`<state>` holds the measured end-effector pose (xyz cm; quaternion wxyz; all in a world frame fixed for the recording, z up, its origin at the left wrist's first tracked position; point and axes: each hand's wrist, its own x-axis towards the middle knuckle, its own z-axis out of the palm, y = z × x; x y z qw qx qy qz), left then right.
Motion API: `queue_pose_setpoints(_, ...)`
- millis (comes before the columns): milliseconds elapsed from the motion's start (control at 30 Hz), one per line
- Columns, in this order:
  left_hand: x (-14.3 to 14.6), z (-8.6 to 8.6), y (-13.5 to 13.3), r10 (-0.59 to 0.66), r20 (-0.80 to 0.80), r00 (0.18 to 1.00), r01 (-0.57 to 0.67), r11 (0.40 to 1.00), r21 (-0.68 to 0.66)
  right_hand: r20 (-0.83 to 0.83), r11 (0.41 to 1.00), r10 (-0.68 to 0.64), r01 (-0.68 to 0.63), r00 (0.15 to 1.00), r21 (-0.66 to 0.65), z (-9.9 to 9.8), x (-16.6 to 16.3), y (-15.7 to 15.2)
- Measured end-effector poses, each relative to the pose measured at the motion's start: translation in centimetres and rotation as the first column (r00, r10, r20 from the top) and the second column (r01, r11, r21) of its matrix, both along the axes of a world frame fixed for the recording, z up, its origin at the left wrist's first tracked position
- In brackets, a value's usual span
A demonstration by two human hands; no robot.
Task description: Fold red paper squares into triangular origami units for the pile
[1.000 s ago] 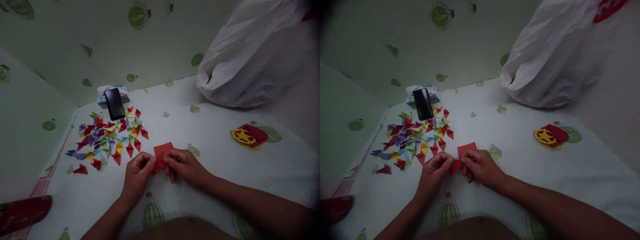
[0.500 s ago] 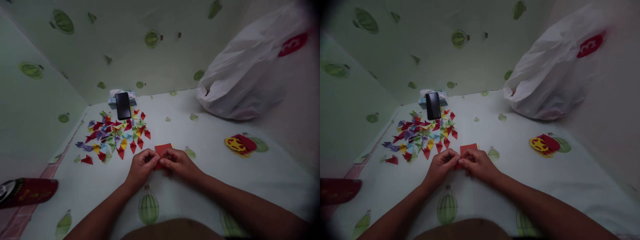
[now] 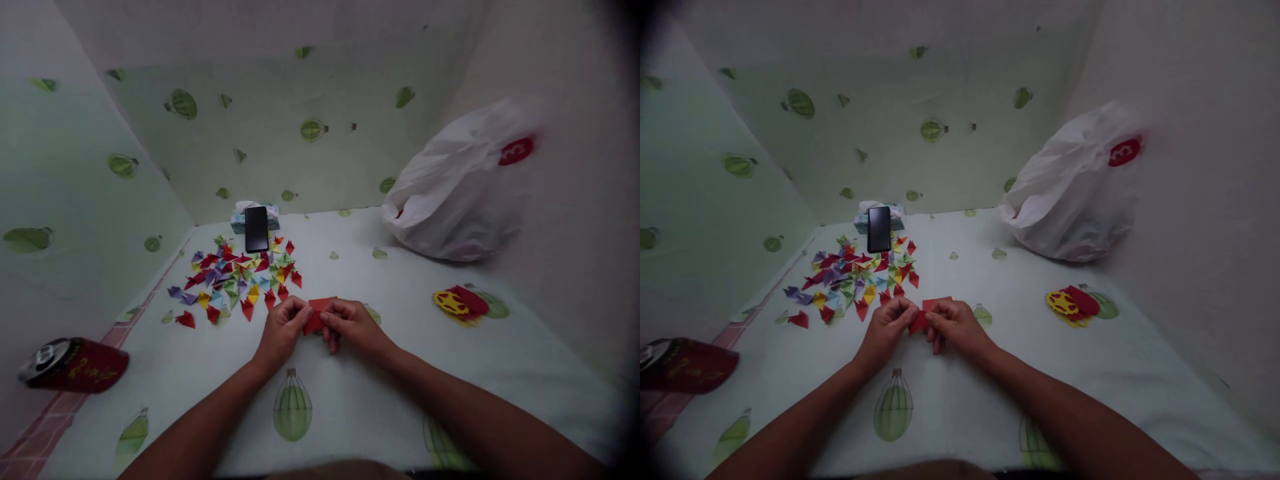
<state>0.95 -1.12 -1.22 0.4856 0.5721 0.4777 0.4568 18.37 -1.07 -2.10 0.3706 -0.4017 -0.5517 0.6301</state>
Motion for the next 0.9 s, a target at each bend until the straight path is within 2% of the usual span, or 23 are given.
queue_pose_setpoints(300,0.3,-0.2,0.0,-0.019,0.031,0.999,0.019,1.0,-0.014,-0.053,0.984,-0.174,0.175,0.983,0.031,0.3,0.4,0.7)
queue_pose_setpoints(467,0.7,-0.4,-0.3,0.009,0.105,0.994,-0.003,0.998,-0.058,-0.037,0.998,-0.053,0.054,0.998,0.016,-0.1,0.2,0.6)
queue_pose_setpoints(567,0.6,-0.4,-0.3,0.011,0.134,0.991,0.003,0.994,-0.106,-0.022,0.999,-0.049,0.05,0.999,0.023,-0.3,0.1,0.5)
queue_pose_setpoints(733,0.3,-0.8,-0.2,0.011,0.092,0.996,0.005,0.985,-0.171,0.043,0.998,-0.025,0.022,0.999,0.057,-0.1,0.1,0.5)
queue_pose_setpoints(900,0.4,-1.0,-0.2,0.057,0.099,0.993,-0.034,0.975,-0.22,-0.07,1.0,0.029,-0.029,0.997,-0.009,-0.2,0.0,0.6)
